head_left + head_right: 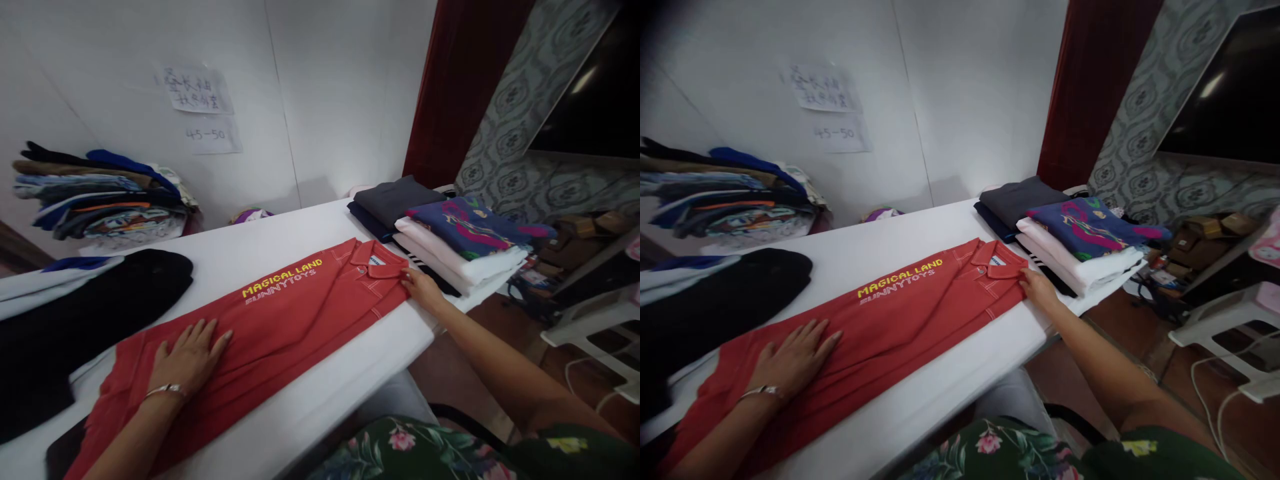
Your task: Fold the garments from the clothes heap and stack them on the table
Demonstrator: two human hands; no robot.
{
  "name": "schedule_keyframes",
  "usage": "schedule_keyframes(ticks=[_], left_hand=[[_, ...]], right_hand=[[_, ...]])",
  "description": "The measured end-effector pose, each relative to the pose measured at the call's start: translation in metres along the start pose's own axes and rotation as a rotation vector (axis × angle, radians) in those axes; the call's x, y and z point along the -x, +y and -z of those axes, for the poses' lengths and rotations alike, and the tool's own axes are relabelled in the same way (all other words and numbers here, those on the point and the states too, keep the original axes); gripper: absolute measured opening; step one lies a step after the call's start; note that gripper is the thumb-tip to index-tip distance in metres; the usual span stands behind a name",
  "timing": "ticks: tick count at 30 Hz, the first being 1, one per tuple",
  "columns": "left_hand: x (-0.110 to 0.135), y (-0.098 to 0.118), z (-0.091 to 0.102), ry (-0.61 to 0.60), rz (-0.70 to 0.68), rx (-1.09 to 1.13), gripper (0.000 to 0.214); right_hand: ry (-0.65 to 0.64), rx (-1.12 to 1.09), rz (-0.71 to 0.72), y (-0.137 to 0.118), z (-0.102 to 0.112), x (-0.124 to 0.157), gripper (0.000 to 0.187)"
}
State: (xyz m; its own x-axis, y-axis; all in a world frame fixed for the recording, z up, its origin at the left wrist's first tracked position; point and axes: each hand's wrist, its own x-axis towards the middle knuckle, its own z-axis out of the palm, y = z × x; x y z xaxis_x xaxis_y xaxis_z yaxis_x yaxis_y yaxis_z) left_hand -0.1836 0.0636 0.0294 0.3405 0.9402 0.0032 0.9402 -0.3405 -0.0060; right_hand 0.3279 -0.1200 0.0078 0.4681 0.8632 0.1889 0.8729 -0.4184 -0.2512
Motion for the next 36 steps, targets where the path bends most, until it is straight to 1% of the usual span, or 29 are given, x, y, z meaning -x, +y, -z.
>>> schedule_keyframes(ticks=[3, 5, 6, 8, 10, 11, 14, 15, 17, 18, 19, 20, 22, 24, 27, 29, 32, 36], left_hand=[[0.000, 0.001, 0.000, -0.059, 0.017, -0.084, 0.060], [0.000, 0.004, 0.002, -0.058, 0.029, -0.099, 0.064], [0.001, 0.005, 0.002, -0.058, 0.035, -0.098, 0.065], [0.001, 0.009, 0.004, -0.063, 0.039, -0.090, 0.066], [0.002, 0.012, 0.006, -0.078, 0.047, -0.076, 0.065], [0.002, 0.013, 0.007, -0.090, 0.055, -0.062, 0.065], [0.001, 0.009, 0.016, -0.129, 0.101, 0.031, 0.063], [0.001, 0.005, 0.020, -0.116, 0.133, 0.067, 0.063], [0.003, -0.009, 0.030, -0.031, 0.240, 0.102, 0.063], [0.005, -0.018, 0.036, 0.018, 0.320, 0.102, 0.065], [0.007, -0.028, 0.041, 0.053, 0.409, 0.102, 0.067], [0.010, -0.037, 0.045, 0.059, 0.499, 0.117, 0.070], [0.014, -0.055, 0.050, 0.004, 0.646, 0.194, 0.074], [0.017, -0.066, 0.050, -0.055, 0.702, 0.281, 0.075], [0.016, -0.073, 0.044, -0.062, 0.684, 0.346, 0.070], [0.013, -0.073, 0.041, -0.051, 0.657, 0.390, 0.065], [0.010, -0.072, 0.040, -0.038, 0.604, 0.475, 0.057], [0.012, -0.072, 0.044, -0.022, 0.542, 0.589, 0.051]], right_hand=[[0.011, 0.099, 0.012, -0.004, 0.007, 0.003, 0.042], [0.056, 0.131, 0.091, -0.018, 0.013, 0.003, 0.043], [0.078, 0.099, 0.159, -0.029, 0.015, 0.003, 0.043], [0.079, -0.053, 0.318, -0.061, 0.014, 0.004, 0.043], [0.002, -0.227, 0.475, -0.102, 0.008, 0.007, 0.043], [-0.052, -0.278, 0.552, -0.125, 0.005, 0.009, 0.044], [-0.198, -0.318, 0.745, -0.192, -0.004, 0.015, 0.049], [-0.227, -0.317, 0.786, -0.213, -0.005, 0.017, 0.051], [-0.256, -0.322, 0.832, -0.247, -0.006, 0.017, 0.053], [-0.264, -0.330, 0.843, -0.261, -0.007, 0.017, 0.054], [-0.270, -0.336, 0.850, -0.272, -0.009, 0.016, 0.055], [-0.277, -0.336, 0.851, -0.281, -0.012, 0.014, 0.056], [-0.307, -0.299, 0.853, -0.291, -0.024, 0.012, 0.059], [-0.337, -0.225, 0.857, -0.293, -0.040, 0.012, 0.062], [-0.323, -0.152, 0.868, -0.289, -0.064, 0.013, 0.063], [-0.292, -0.153, 0.875, -0.285, -0.073, 0.014, 0.063], [-0.271, -0.164, 0.886, -0.283, -0.076, 0.014, 0.064], [-0.253, -0.146, 0.892, -0.284, -0.074, 0.014, 0.064]])
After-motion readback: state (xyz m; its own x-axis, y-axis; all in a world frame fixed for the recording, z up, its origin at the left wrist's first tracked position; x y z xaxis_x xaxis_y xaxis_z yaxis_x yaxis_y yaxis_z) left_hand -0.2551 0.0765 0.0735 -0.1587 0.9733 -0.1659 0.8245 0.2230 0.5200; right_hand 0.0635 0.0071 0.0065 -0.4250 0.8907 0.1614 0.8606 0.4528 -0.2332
